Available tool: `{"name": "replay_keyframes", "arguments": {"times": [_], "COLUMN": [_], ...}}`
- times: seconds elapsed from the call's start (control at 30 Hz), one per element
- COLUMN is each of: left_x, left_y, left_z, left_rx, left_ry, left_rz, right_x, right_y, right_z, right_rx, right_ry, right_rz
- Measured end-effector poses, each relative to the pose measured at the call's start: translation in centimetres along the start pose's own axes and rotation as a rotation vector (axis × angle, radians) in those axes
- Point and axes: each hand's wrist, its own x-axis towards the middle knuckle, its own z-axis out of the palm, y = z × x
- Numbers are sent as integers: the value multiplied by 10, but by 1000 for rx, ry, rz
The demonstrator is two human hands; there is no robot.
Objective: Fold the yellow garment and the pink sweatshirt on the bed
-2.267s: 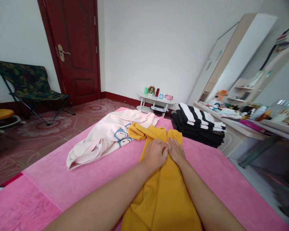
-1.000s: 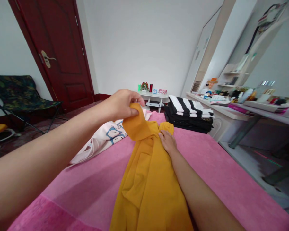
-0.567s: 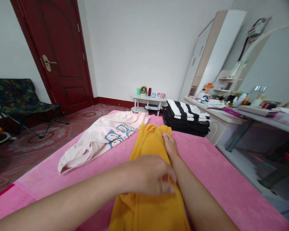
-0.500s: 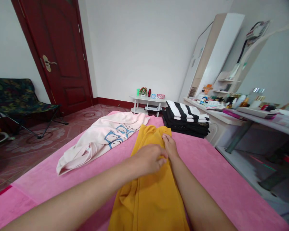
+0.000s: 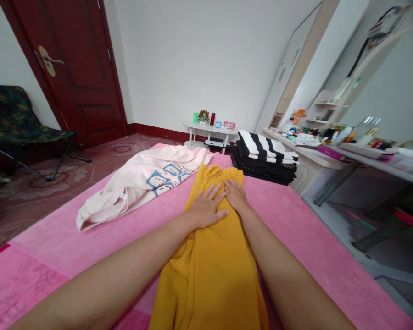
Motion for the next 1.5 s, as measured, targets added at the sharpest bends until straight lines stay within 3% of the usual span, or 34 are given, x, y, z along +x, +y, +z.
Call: {"name": "replay_keyframes", "arguments": {"times": [0.17, 0.33, 0.63, 0.83, 1.03, 1.1, 1.2, 1.33, 1.43, 1.5], "left_x": [-3, -29, -112, -156, -175, -178, -180, -180, -186, -196], "left_y": [-4, -6, -27, -21, -6, -4, -2, 9, 27, 43], "left_z": [-6, -17, -50, -84, -109, -108, -98, -84, -85, -90], "left_rx": [-35, -83, -226, -321, -205, -192, -173, -134, -252, -382], "left_ry": [-98, -187, -285, -363, -386, -383, -271, -164, -168, -159], "left_rz": [44, 81, 200, 254, 290, 296, 354, 568, 710, 685], "right_x": [-16, -56, -160, -216, -224, -222, -218, -216, -223, -233], "right_y": [-7, -8, 6, -13, -33, -34, -34, -39, -48, -55], "right_z": [-14, -38, -90, -116, -129, -126, -119, -110, -109, -109], "right_rx": [-136, -270, -72, -89, -126, -106, -58, 36, 177, 320], "right_ry": [-199, -342, -304, -289, -369, -368, -352, -350, -323, -339], "right_rz": [19, -26, -340, -470, -699, -708, -700, -701, -710, -716]}}
